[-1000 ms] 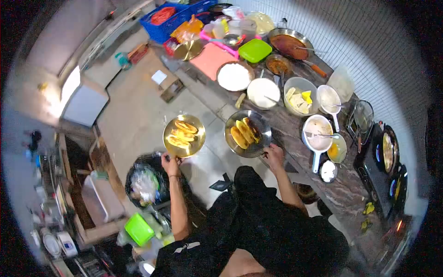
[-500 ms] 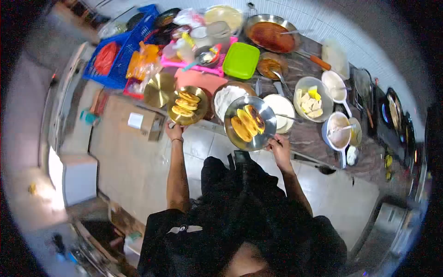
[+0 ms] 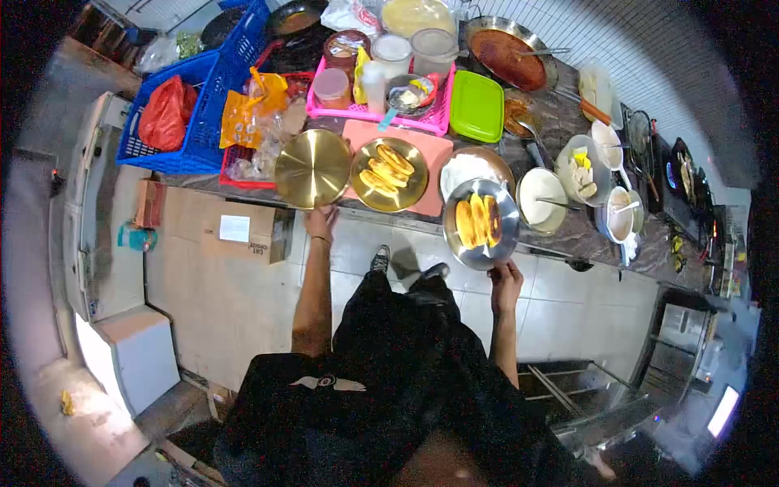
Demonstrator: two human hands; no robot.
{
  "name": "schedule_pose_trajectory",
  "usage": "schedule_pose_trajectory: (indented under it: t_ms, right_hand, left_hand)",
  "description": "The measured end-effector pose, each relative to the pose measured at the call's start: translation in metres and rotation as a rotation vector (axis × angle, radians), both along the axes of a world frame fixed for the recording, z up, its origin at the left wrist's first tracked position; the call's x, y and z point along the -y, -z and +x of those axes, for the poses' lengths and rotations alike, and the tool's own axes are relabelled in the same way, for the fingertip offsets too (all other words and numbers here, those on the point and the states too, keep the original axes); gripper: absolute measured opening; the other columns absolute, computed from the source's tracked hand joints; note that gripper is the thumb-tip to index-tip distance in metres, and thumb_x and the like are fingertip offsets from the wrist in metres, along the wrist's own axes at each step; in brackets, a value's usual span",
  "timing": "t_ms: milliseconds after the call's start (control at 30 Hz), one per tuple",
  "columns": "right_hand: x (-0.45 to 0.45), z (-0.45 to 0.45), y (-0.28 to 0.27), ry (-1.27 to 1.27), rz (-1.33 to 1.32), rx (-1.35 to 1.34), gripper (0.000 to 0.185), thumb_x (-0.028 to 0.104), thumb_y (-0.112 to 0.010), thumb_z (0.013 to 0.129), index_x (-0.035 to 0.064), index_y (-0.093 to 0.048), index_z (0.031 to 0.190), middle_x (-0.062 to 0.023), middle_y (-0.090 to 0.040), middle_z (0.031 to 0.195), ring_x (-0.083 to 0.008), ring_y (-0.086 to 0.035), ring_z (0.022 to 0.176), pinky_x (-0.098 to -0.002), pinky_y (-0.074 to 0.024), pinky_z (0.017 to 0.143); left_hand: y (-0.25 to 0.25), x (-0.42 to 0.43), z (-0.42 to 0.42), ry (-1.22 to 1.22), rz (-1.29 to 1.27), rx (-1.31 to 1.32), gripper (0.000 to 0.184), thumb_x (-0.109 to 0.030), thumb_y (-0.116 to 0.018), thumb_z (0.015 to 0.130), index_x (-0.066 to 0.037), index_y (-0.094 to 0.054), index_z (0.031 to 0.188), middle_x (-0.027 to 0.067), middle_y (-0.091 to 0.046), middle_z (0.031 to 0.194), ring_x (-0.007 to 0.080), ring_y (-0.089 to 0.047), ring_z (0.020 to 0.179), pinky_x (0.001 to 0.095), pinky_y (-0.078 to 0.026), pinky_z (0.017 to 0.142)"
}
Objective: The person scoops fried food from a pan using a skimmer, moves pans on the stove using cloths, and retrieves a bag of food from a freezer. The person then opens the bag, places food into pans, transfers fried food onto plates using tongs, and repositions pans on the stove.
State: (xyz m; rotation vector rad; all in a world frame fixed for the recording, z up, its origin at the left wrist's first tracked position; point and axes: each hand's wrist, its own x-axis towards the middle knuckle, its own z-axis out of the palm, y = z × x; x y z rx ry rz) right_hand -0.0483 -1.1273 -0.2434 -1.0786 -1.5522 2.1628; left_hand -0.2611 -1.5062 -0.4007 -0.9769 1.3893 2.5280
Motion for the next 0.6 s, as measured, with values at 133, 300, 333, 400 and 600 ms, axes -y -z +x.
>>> schedule_pose_trajectory:
  t_ms: [133,300,333,400,600]
  right_hand:
    - [0.016,-0.028,0.006,0.024,-0.039,0.016,0.007,0.003,-0.052,0.079,-0.0004,-0.057,0.083,-0.0012,-0.052,0.071,-0.0102,-0.048,0.064,-0.0237,-0.0415,0.061]
    - [-0.032,-0.142,0.046,0.023,0.035,-0.144,0.009,0.002,-0.054,0.076,-0.0003,-0.058,0.084,-0.0042,-0.055,0.074,-0.0132,-0.053,0.067,-0.0276,-0.0456,0.062]
    - [-0.044,-0.164,0.064,-0.046,0.326,-0.226,0.01,0.005,-0.057,0.077,0.0003,-0.061,0.084,-0.0067,-0.059,0.076,-0.0155,-0.056,0.068,-0.0288,-0.0461,0.062]
    - [-0.076,-0.216,0.11,-0.057,0.467,-0.191,0.014,0.013,-0.064,0.075,0.0034,-0.066,0.085,-0.0111,-0.064,0.08,-0.02,-0.061,0.071,-0.0318,-0.0472,0.062]
    - [-0.059,-0.281,0.096,-0.041,0.516,0.013,0.013,0.008,-0.062,0.076,-0.0052,-0.062,0.077,-0.0108,-0.065,0.077,-0.0181,-0.065,0.075,-0.03,-0.0502,0.057]
  left_hand:
    - [0.009,0.028,-0.016,-0.076,-0.022,0.011,0.032,-0.026,-0.05,0.086,-0.011,-0.047,0.114,0.0072,-0.059,0.102,0.0227,-0.059,0.088,0.0384,-0.052,0.077]
    - [0.003,0.039,-0.016,0.028,0.08,0.037,0.029,-0.02,-0.057,0.084,-0.01,-0.047,0.11,0.0135,-0.06,0.09,0.0255,-0.061,0.074,0.039,-0.055,0.065]
    - [-0.009,0.036,-0.016,0.051,0.036,0.126,0.03,-0.024,-0.057,0.085,-0.009,-0.047,0.109,0.0131,-0.06,0.088,0.0259,-0.061,0.075,0.0387,-0.055,0.065]
    - [-0.032,0.038,-0.011,0.173,-0.026,0.136,0.037,-0.037,-0.055,0.085,-0.01,-0.047,0.109,0.0134,-0.057,0.098,0.0272,-0.061,0.077,0.0391,-0.055,0.062]
    - [0.042,0.074,0.041,0.202,-0.095,0.198,0.044,-0.036,-0.049,0.085,-0.009,-0.049,0.12,0.0139,-0.051,0.115,0.0276,-0.059,0.085,0.0381,-0.05,0.067]
